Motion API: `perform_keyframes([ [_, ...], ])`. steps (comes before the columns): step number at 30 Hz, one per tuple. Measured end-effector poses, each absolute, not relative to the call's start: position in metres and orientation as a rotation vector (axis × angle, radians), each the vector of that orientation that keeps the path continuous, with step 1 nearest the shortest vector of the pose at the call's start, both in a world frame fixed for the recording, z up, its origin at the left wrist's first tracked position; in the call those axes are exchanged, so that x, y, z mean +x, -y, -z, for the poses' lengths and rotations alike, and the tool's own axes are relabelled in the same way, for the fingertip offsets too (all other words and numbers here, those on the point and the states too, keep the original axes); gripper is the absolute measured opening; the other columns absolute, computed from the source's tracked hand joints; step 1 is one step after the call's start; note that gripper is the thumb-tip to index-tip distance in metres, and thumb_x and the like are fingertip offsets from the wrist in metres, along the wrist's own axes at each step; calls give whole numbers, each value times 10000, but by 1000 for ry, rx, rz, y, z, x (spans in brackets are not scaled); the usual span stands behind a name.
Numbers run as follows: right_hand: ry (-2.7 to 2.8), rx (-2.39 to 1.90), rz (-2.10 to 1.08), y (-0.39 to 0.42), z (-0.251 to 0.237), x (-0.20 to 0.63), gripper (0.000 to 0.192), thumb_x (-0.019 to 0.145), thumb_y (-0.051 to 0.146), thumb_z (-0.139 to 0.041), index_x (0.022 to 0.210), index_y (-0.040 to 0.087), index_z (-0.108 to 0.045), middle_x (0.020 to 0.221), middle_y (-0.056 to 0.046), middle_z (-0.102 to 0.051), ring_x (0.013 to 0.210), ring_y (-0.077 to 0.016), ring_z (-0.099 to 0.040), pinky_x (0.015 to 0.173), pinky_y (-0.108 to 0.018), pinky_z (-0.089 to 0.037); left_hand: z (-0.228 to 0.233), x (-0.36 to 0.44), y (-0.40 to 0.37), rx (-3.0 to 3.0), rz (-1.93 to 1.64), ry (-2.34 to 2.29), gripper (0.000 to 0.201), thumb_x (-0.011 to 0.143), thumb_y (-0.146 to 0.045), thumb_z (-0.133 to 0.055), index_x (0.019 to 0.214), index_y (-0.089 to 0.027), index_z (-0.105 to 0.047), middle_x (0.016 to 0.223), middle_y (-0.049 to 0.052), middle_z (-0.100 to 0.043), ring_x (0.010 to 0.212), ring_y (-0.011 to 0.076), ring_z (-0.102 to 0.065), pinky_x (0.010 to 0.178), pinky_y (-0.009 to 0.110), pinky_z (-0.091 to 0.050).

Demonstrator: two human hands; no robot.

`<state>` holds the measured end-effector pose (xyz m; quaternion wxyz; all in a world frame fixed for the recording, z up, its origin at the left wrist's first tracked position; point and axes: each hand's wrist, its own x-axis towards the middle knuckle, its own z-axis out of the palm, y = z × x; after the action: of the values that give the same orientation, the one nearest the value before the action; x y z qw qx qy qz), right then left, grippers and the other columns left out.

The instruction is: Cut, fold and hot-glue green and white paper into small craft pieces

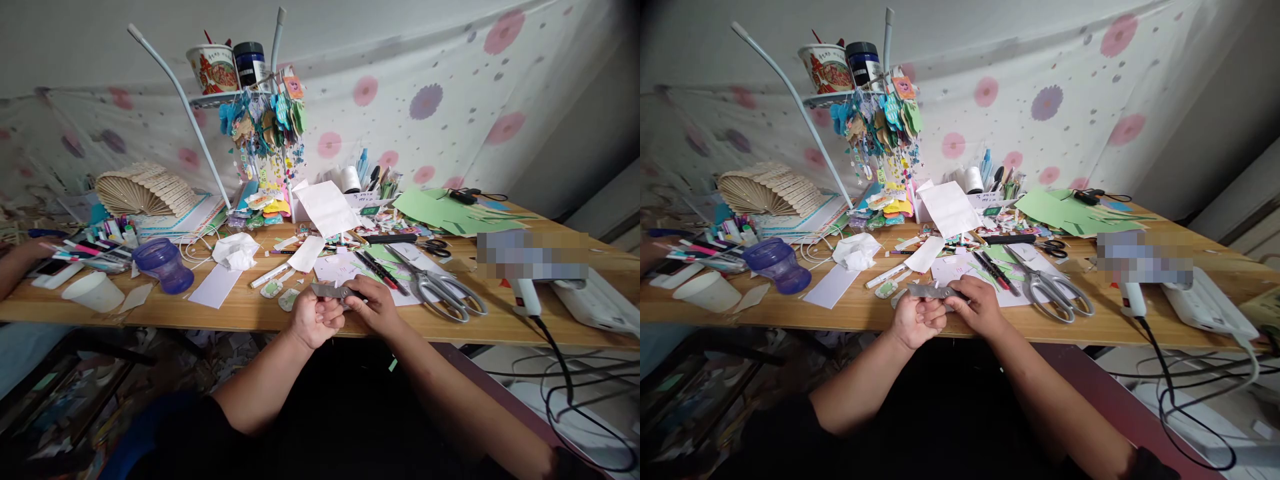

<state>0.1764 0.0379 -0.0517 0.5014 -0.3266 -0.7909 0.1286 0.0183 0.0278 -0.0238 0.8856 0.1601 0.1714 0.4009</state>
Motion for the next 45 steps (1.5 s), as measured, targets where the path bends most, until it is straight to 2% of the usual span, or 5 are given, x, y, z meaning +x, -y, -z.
perform_keyframes([
  [11,1377,-1030,-571,-62,60,186,296,805,476,-569,771,193,-650,726,-22,-623,689,-176,-555,619,-285,-424,0,5,-20,700,-855,-297,214,717,-195,-504,521,-160,-425,378,-88,-184,312,32,-103,354,177,-135],
  [18,1257,-825,-1052,-48,53,169,318,825,486,-527,855,179,-603,542,65,-357,449,-93,-328,437,-232,-286,11,6,-25,1197,-1053,-821,216,716,-247,-557,541,-164,-460,404,-60,-380,345,40,-275,363,176,-176],
  [22,1340,-832,-1243,-34,43,162,295,736,422,-664,636,171,-545,524,58,-394,468,-82,-334,452,-231,-270,19,8,-28,1388,-1059,-923,209,752,-247,-562,568,-163,-509,463,-39,-478,399,66,-414,412,181,-312],
  [35,1254,-843,-1082,-23,40,155,305,628,405,-758,616,193,-539,540,33,-555,506,-117,-508,497,-262,-455,27,33,-19,958,-1326,-804,261,664,-293,-731,889,-180,-660,699,-13,-611,598,109,-586,572,227,-500],
  [45,1524,-870,-809,-15,35,162,251,761,437,-650,741,197,-577,639,3,-574,588,-145,-532,554,-273,-442,25,31,-20,684,-1212,-565,238,612,-249,-777,746,-130,-620,717,16,-614,641,107,-563,614,239,-466],
])
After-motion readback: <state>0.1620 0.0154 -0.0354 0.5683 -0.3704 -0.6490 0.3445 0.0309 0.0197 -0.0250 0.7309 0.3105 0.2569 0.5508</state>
